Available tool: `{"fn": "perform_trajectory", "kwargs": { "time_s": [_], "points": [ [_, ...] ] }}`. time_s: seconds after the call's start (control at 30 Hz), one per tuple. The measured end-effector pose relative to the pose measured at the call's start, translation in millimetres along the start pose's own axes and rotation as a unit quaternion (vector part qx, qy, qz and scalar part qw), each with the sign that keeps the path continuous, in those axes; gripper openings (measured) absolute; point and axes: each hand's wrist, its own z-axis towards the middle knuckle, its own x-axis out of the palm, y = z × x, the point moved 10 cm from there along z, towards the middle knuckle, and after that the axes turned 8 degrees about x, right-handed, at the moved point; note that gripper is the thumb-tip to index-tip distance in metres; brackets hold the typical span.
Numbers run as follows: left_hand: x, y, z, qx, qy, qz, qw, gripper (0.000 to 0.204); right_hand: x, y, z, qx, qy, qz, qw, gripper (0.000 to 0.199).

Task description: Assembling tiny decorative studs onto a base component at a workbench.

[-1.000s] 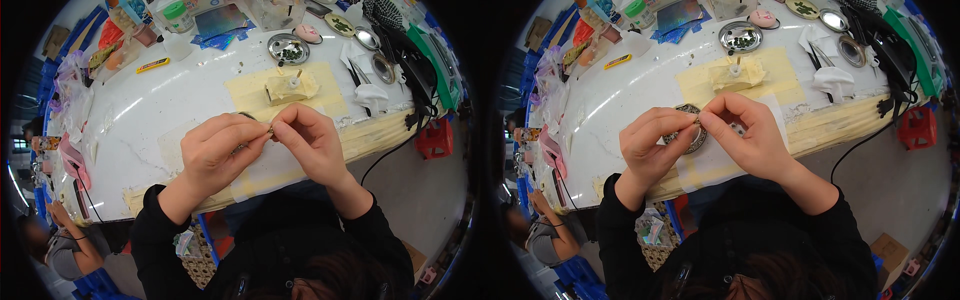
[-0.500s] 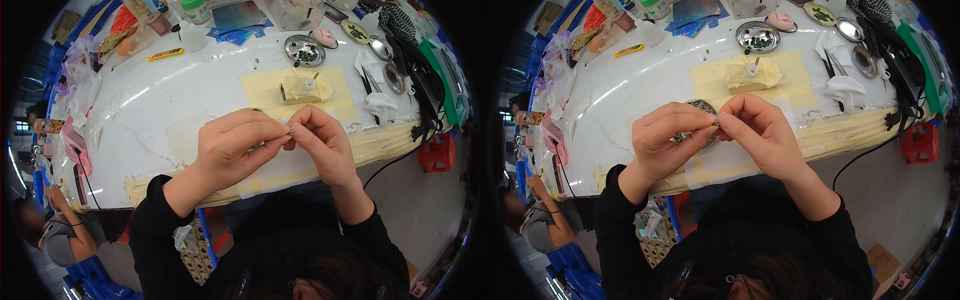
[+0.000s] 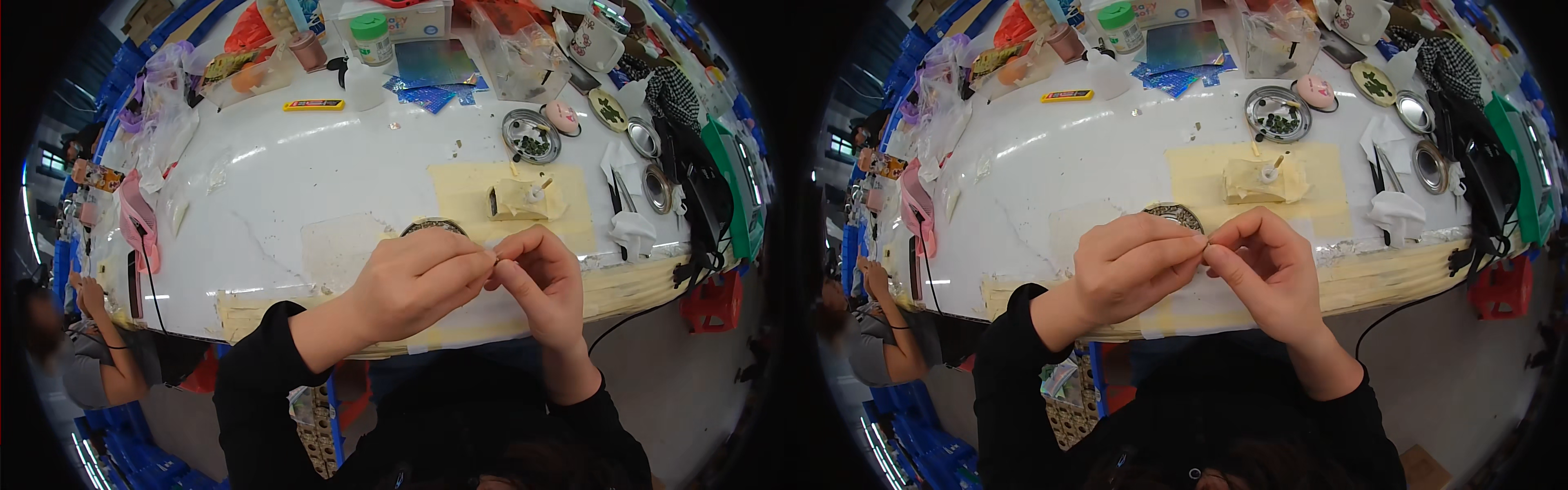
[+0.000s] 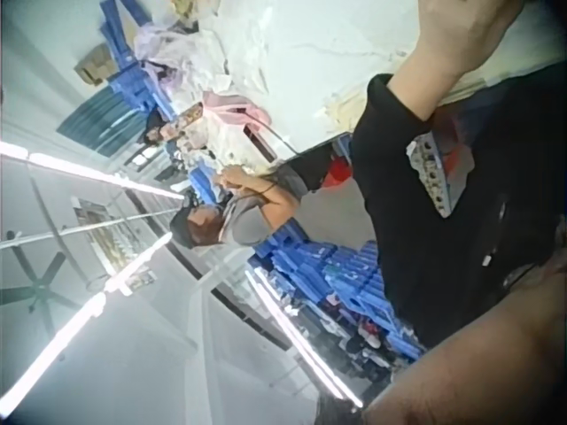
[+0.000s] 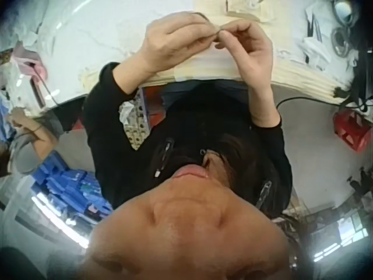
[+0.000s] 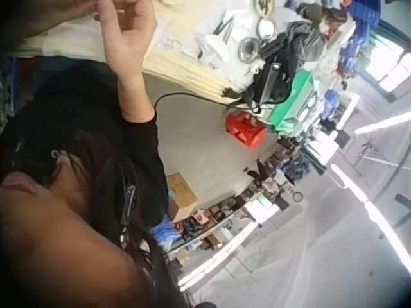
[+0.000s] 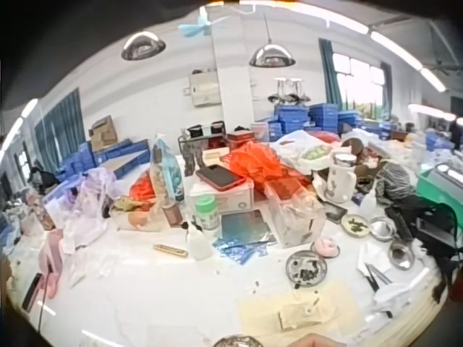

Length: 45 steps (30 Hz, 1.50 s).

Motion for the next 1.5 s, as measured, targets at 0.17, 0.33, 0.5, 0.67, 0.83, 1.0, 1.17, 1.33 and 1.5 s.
{"fn": "perform_trajectory", "kwargs": {
  "time_s": [0.17,0.33,0.5,0.67,0.83,1.0,1.17,1.33,1.5],
  "points": [
    [5,16,-7,-0.066,0.004,-0.103,0.993,0.021,1,-7,-3,0.061,0.017,0.050,0.997,0.009],
    [6,12,-7,-0.058,0.013,-0.033,0.998,0.021,7,32,-12,-0.172,-0.053,-0.262,0.948,0.007],
    [5,14,-7,-0.056,0.011,-0.072,0.996,0.022,-1,9,-3,-0.039,-0.010,-0.051,0.998,0.007],
    [4,15,-6,-0.067,0.010,-0.080,0.994,0.023,-2,6,-2,-0.038,-0.021,-0.058,0.997,0.007],
    [4,16,-9,-0.071,0.010,-0.029,0.997,0.024,16,48,-20,-0.265,-0.095,-0.369,0.886,0.009],
    [3,13,-8,-0.052,0.009,-0.027,0.998,0.024,3,15,-7,-0.097,-0.051,-0.106,0.988,0.014],
    [3,12,-6,-0.048,0.007,-0.048,0.998,0.024,1,3,-2,-0.017,-0.018,0.046,0.999,0.019],
    [4,7,-6,-0.029,0.021,-0.017,0.999,0.023,4,14,-8,-0.082,-0.037,-0.088,0.992,0.016],
    [5,7,-5,-0.031,0.019,-0.029,0.999,0.022,-3,4,-2,-0.015,-0.010,0.010,1.000,0.017]
  ]
}}
